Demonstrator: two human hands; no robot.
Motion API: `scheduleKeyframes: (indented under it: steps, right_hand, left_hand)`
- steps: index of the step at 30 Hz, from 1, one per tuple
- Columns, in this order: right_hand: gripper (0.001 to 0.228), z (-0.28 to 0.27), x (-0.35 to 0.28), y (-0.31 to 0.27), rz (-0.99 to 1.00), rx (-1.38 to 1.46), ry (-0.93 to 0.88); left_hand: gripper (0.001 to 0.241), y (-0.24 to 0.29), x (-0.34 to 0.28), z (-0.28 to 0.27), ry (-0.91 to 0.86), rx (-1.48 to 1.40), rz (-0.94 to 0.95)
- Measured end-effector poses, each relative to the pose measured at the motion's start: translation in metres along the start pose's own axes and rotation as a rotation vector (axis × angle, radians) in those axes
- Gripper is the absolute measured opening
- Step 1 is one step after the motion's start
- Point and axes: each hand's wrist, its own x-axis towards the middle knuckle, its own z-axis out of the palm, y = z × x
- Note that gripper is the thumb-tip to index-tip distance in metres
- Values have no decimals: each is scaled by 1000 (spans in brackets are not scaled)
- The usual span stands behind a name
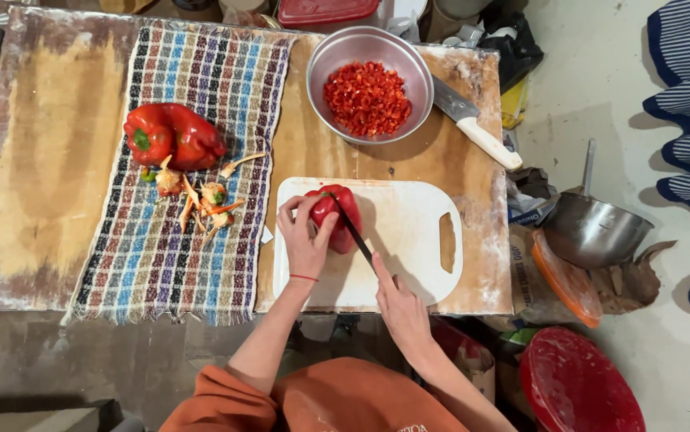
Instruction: Dicing red bell peppers on a cutting board using a kitchen knife.
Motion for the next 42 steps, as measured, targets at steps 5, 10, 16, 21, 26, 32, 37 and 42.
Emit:
scheduleKeyframes:
  steps: [5,10,16,21,26,32,37,42]
  right_hand:
    - [74,1,-16,13,24,-50,-74]
    - [75,-5,-25,17,71,-69,-197]
    - [75,-12,-30,20,110,-133,-292]
    - [75,-19,-24,13,132,-173,-333]
    - [76,-15,-24,15,99,-190,-321]
    - [76,-41,-35,15,144,-214,-408]
    - [79,-52,-48,27,148,-212,-418]
    - [77,-43,-52,33,145,-235,-397]
  left_hand:
    - [39,-11,6,4,-31,-23,-83]
    - [40,-10,10,-2,0,-11,-81]
    - [40,-27,26,-1,-2,-62,-187]
    - [39,-46,40,2,-31,41,-193]
    - [39,-84,47,6,-32,49,-186]
    - [41,-89,46,11,-145,34,-260]
    - [41,-68,39,8,-303,80,-292]
    - [38,-65,37,10,-316,182,-183]
